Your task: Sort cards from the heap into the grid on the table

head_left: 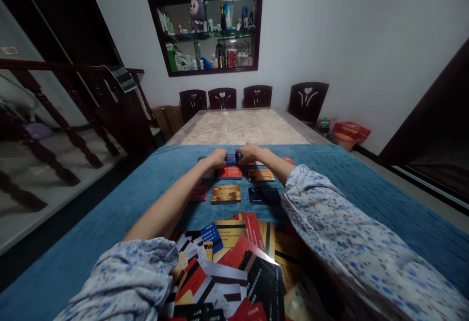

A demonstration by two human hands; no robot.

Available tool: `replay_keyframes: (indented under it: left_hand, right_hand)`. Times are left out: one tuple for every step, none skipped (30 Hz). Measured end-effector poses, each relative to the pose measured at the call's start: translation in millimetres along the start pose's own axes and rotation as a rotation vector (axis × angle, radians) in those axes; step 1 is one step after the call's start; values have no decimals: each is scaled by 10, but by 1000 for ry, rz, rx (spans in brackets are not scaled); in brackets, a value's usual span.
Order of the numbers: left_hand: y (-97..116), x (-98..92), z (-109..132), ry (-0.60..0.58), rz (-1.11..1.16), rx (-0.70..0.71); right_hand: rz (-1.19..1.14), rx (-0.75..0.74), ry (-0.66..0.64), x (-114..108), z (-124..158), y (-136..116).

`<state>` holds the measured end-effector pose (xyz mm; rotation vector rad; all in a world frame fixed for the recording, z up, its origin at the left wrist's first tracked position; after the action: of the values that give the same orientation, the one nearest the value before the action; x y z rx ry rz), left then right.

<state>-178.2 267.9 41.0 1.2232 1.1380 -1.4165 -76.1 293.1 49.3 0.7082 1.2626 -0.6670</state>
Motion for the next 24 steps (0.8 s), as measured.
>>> replay_keyframes:
  left_hand:
    - [2, 1, -4, -2, 1, 0]
    - [3, 2, -9, -4, 2, 0]
    - [3, 5, -15, -7, 4, -1]
    - [2, 10, -23, -11, 6, -3]
    - [-1, 16, -30, -16, 8, -6]
    - [-4, 23, -37, -23, 10, -8]
    - [-7, 30, -43, -30, 13, -10]
    - [-9, 37, -47, -38, 17, -10]
    - [-10, 43, -51, -46, 20, -9]
    - [-10, 47, -53, -53, 24, -6]
    - [-9, 50, -55, -58, 28, -3]
    - [-8, 51, -57, -62, 31, 0]
    - [-6, 52, -60, -66, 33, 2]
    - [-3, 52, -64, -70, 34, 3]
    - [-1, 54, -69, -75, 34, 4]
    - [3, 55, -74, -80, 32, 3]
    - [6, 57, -80, -86, 30, 3]
    - [10, 60, -86, -92, 28, 1]
    - [13, 62, -90, -97, 26, 0]
    - [16, 64, -94, -102, 25, -1]
    - [18, 66, -97, -105, 24, -3]
    - [18, 67, -98, -107, 25, -4]
    - [17, 68, -98, -109, 26, -7]
    - [13, 68, -97, -109, 27, -11]
  right_hand:
    - [4, 5, -6, 8, -15, -3]
    - [6, 9, -12, 16, -30, -6]
    - [9, 13, -17, 25, -46, -11]
    - [10, 16, -22, 35, -62, -16]
    - [11, 21, -25, 46, -79, -19]
    - [12, 27, -26, 56, -96, -21]
    - [12, 33, -27, 66, -113, -23]
    - [11, 38, -26, 75, -129, -23]
    - [9, 41, -26, 83, -144, -24]
    - [7, 43, -25, 90, -157, -23]
    - [4, 45, -24, 96, -168, -22]
    - [1, 48, -24, 100, -177, -20]
    - [-1, 51, -25, 104, -186, -17]
    - [-3, 55, -26, 108, -193, -14]
    - [-5, 60, -27, 110, -199, -12]
    - [-5, 63, -28, 113, -205, -12]
    - [-5, 65, -30, 114, -209, -14]
    - [-4, 64, -31, 115, -211, -17]
    - [-2, 62, -31, 113, -210, -22]
    - [0, 59, -31, 110, -206, -27]
    - [2, 55, -31, 106, -199, -31]
    - [4, 51, -30, 100, -189, -32]
    - [7, 46, -30, 93, -177, -32]
    - [9, 41, -30, 85, -164, -30]
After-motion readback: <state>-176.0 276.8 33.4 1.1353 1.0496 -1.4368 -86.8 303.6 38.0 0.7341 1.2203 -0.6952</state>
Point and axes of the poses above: each hand's wrist, its own z-axis away from the middle knuckle, its own x-axis out of the palm, y = z × x, the point moved 7 cm from there along -z, towards the middle knuckle, and after that the axes turned 1 degree about -y, right-handed, at the moved point
